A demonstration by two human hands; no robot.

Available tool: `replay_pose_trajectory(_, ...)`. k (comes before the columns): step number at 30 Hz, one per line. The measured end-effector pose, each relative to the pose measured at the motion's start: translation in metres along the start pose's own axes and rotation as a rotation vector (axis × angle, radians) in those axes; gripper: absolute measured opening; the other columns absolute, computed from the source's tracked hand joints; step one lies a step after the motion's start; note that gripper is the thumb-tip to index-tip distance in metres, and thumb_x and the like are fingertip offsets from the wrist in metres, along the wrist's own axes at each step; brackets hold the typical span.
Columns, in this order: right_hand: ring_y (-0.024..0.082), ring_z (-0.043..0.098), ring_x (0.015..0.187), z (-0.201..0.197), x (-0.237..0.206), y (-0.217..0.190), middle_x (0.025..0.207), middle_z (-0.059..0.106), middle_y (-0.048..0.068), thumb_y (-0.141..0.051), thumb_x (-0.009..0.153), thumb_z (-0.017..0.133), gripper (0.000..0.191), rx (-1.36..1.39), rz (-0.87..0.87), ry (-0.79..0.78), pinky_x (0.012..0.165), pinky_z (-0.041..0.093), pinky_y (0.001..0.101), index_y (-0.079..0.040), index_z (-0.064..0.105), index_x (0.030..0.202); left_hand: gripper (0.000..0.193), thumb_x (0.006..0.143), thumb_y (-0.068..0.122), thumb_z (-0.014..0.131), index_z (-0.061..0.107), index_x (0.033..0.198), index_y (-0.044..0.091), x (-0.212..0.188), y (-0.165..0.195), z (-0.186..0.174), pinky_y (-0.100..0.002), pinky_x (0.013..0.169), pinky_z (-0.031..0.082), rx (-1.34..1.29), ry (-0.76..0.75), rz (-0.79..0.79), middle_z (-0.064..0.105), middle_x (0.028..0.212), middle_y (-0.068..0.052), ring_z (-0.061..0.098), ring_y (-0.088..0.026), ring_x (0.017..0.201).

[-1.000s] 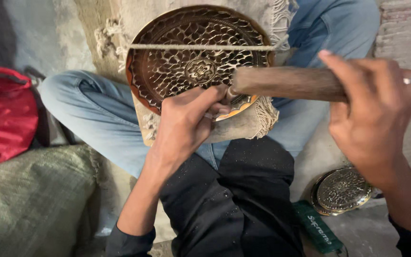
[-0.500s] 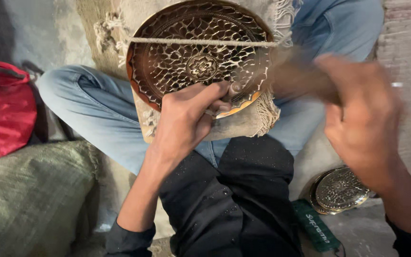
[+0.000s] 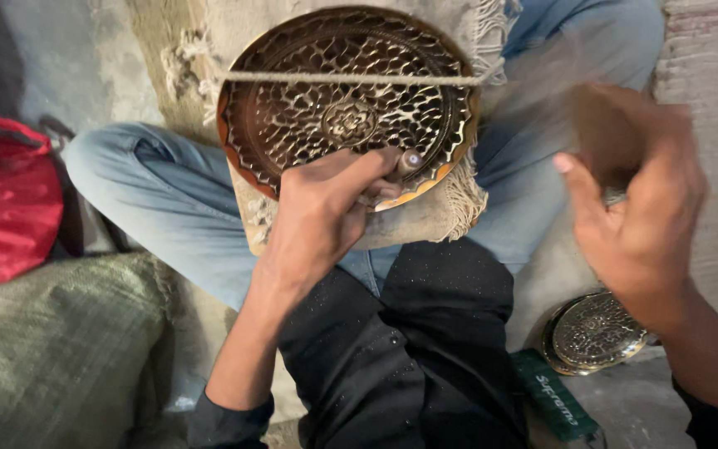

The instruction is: The person sits cross-legged on the floor with an ornate brass tray resting on a cloth cushion on their lap. They hold a small punch against the tray's rim and repeatedly strike it with a wooden mallet, repositioning the punch along the edge to emboss the decorative metalwork.

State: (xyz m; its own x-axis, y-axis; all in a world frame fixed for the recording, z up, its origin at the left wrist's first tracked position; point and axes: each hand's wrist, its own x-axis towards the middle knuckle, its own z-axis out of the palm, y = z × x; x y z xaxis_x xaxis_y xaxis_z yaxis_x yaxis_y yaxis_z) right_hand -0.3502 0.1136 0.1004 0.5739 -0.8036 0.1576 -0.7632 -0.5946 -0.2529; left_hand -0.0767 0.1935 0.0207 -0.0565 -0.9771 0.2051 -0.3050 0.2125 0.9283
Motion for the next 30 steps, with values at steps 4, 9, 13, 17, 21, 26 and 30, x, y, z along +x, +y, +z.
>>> replay_pose_trajectory(4, 0.031, 0.065, 0.099, 0.000, 0.004, -0.007, 0.106, 0.063, 0.012, 0.008, 0.082, 0.075, 0.060, -0.104, 0.027, -0.045, 0.087, 0.049, 0.0450, -0.008, 0.060, 0.137, 0.055, 0.071, -0.016, 0.057, 0.065, 0.121, 0.003, 0.000, 0.001, 0.000, -0.035, 0.077, 0.059, 0.015, 0.012, -0.006, 0.072, 0.096, -0.012, 0.076, -0.025, 0.092)
replay_pose_trajectory(9, 0.032, 0.067, 0.096, -0.002, 0.005, -0.008, 0.098, 0.065, 0.015, 0.008, 0.064, 0.081, 0.072, -0.394, -0.102, -0.094, 0.080, 0.053, 0.0463, -0.008, 0.063, 0.131, 0.052, 0.071, -0.015, 0.059, 0.064, 0.119, 0.003, 0.003, 0.001, 0.002, -0.035, 0.078, 0.058, 0.017, 0.015, 0.002, 0.072, 0.095, -0.011, 0.076, -0.025, 0.092)
replay_pose_trajectory(13, 0.033, 0.062, 0.108, -0.002, 0.003, 0.001, 0.124, 0.058, 0.021, 0.003, 0.092, 0.079, 0.055, 0.199, 0.052, -0.005, 0.093, 0.054, 0.0446, -0.002, 0.052, 0.140, 0.053, 0.072, -0.018, 0.055, 0.063, 0.121, 0.002, 0.004, 0.000, 0.003, -0.033, 0.079, 0.060, -0.047, 0.006, -0.006, 0.072, 0.102, -0.013, 0.078, -0.023, 0.096)
replay_pose_trajectory(17, 0.021, 0.062, 0.105, -0.001, 0.004, 0.005, 0.122, 0.055, 0.008, 0.001, 0.110, 0.074, 0.048, 0.748, 0.199, 0.075, 0.096, 0.055, 0.0341, -0.013, 0.046, 0.146, 0.052, 0.074, -0.019, 0.055, 0.064, 0.119, 0.003, 0.003, -0.001, 0.005, -0.030, 0.076, 0.061, -0.045, 0.017, -0.023, 0.073, 0.104, -0.012, 0.080, -0.020, 0.097)
replay_pose_trajectory(21, 0.028, 0.067, 0.093, -0.006, -0.001, 0.006, 0.100, 0.064, 0.012, 0.014, 0.065, 0.084, 0.082, -0.529, -0.212, -0.041, 0.079, 0.055, 0.0426, -0.010, 0.052, 0.137, 0.054, 0.072, -0.020, 0.055, 0.063, 0.122, 0.002, 0.001, -0.002, 0.003, -0.031, 0.080, 0.061, -0.034, 0.013, 0.003, 0.072, 0.105, -0.012, 0.079, -0.021, 0.099)
replay_pose_trajectory(26, 0.016, 0.062, 0.103, 0.002, -0.019, 0.017, 0.113, 0.058, 0.011, 0.007, 0.103, 0.075, 0.067, 0.342, 0.254, 0.022, 0.095, 0.054, 0.0270, -0.003, 0.036, 0.156, 0.056, 0.075, -0.021, 0.054, 0.060, 0.126, 0.000, 0.002, -0.003, -0.001, -0.030, 0.080, 0.063, -0.113, 0.011, 0.033, 0.072, 0.113, -0.013, 0.079, -0.020, 0.104)
replay_pose_trajectory(30, 0.011, 0.059, 0.101, 0.007, -0.044, 0.030, 0.112, 0.056, 0.007, 0.008, 0.106, 0.069, 0.067, 0.849, 0.463, 0.118, 0.094, 0.053, 0.0240, 0.002, 0.032, 0.161, 0.053, 0.076, -0.020, 0.056, 0.062, 0.124, 0.001, 0.009, -0.005, -0.002, -0.029, 0.083, 0.065, -0.151, -0.098, 0.035, 0.073, 0.114, -0.012, 0.080, -0.019, 0.105)
